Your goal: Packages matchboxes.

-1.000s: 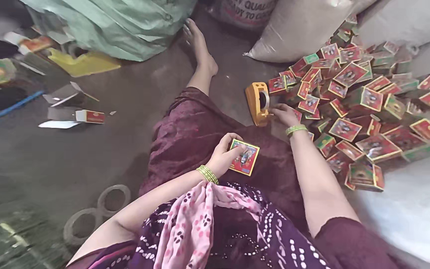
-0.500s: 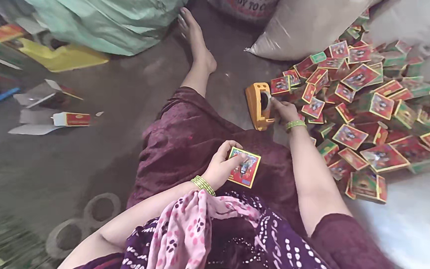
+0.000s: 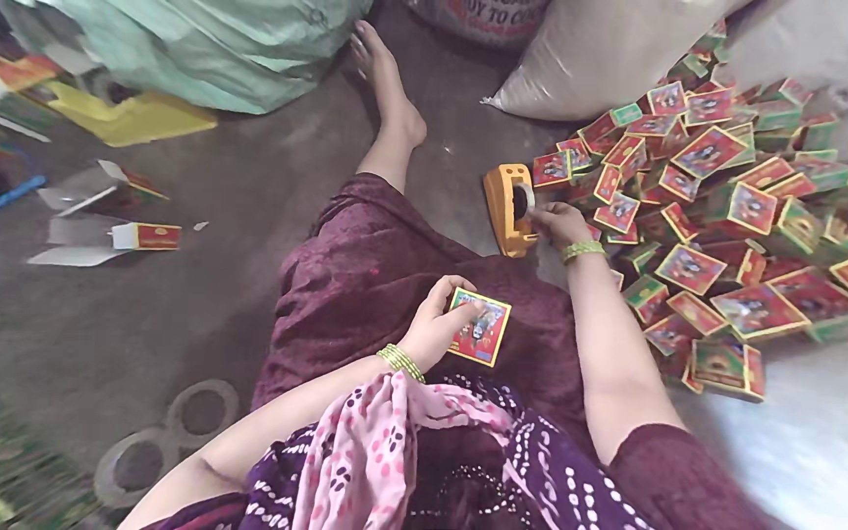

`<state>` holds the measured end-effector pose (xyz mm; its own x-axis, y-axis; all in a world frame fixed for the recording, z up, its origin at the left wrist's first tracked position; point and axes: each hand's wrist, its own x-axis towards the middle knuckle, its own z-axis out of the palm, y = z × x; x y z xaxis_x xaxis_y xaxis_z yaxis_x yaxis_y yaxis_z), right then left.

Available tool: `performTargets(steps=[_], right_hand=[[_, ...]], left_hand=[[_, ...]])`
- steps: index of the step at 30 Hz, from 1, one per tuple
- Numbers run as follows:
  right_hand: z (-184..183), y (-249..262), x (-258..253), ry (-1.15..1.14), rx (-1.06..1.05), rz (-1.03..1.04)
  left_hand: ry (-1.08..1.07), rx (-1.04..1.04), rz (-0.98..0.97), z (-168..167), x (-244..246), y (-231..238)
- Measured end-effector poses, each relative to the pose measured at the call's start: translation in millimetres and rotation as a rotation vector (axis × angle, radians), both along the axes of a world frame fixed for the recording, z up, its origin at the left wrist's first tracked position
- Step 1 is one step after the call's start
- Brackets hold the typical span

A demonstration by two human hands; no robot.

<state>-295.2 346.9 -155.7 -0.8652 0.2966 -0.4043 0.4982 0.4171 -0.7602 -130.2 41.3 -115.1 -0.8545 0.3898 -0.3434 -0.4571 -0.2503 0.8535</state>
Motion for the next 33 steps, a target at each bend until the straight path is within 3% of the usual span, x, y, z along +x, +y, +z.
performTargets(steps=[6,11,22,27,33], right_hand=[[5.1,-3.6,4.6,0.020,-0.061,-0.030],[30.3,-12.2,30.9,-0.004,-0.090,-0.082],[27.2,-21.6,78.3,-0.142,-0.148,-0.143],[17.3,-22.1,78.4,-0.128,-0.084,-0.148],[10.3,-22.0,75.1,-0.141,0.046,-0.017]], left_hand=[[-0.006,-0.011,0.001,0.6,0.4,-1.1],[-0.001,-0.005,0.002,0.0,1.3,-1.4],[0.020,-0.004,0.014,-3.2,6.6,-0.9],[0.041,-0.023,0.022,-2.8,7.5,-3.6],[0.082,-0.034,0.033,-4.8,8.2,-3.6]])
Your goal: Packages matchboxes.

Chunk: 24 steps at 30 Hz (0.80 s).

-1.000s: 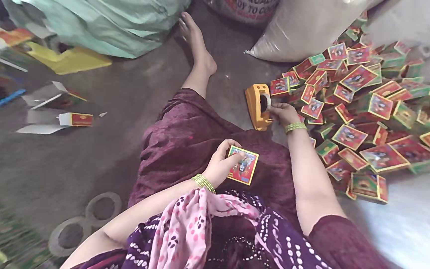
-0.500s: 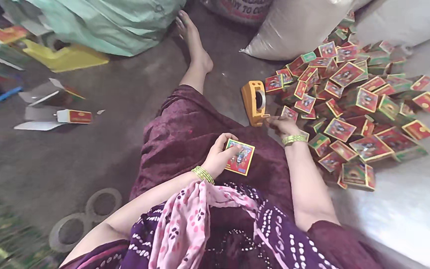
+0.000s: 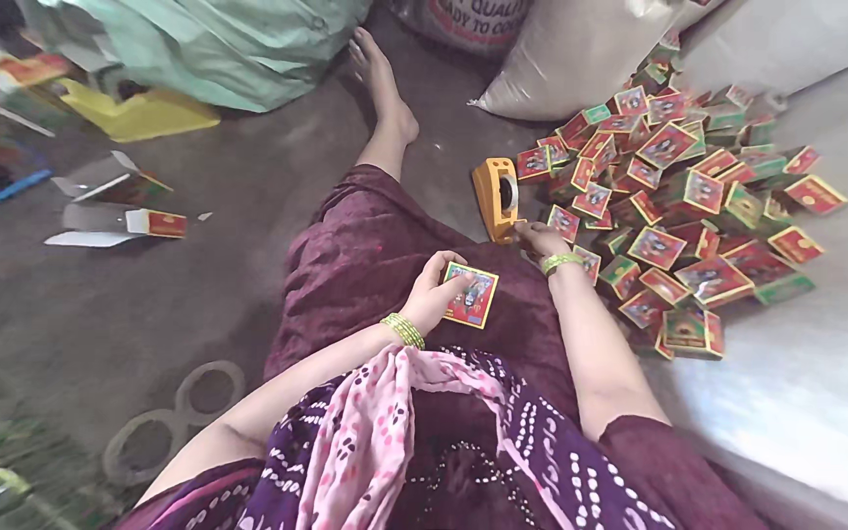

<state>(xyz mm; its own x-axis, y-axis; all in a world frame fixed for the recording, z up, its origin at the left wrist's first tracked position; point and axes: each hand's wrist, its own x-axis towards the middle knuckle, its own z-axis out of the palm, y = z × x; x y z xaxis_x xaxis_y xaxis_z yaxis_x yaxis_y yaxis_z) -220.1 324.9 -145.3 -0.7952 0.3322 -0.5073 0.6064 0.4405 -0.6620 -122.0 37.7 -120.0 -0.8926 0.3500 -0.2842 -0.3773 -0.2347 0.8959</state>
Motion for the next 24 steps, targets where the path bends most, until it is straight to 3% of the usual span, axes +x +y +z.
performTargets(steps=[3,5,8,12,14,19,24], right_hand=[[-2.6,3.9,-1.0,-0.089,0.345,0.151],[-5.0,7.3,0.6,-0.121,0.455,0.176],[21.8,-6.5,10.4,0.105,0.217,0.139],[76.9,-63.9,65.4,0.351,-0.503,0.057],[89.2,-85.9,93.0,0.415,-0.696,0.073],[79.7,-111.2,121.8,0.370,-0.671,0.093],[59.7,-120.0,125.2,0.352,-0.564,0.023]], left_hand=[[0.028,-0.027,0.014,-1.8,0.9,1.9],[0.064,-0.055,0.028,-2.3,2.5,2.0],[0.135,-0.127,0.063,-4.4,4.1,3.0],[0.244,-0.272,0.064,-5.1,5.7,2.7],[0.289,-0.314,0.054,-5.6,6.8,3.4],[0.342,-0.334,0.047,-5.2,12.6,4.8],[0.253,-0.258,0.060,-1.9,19.0,4.5]])
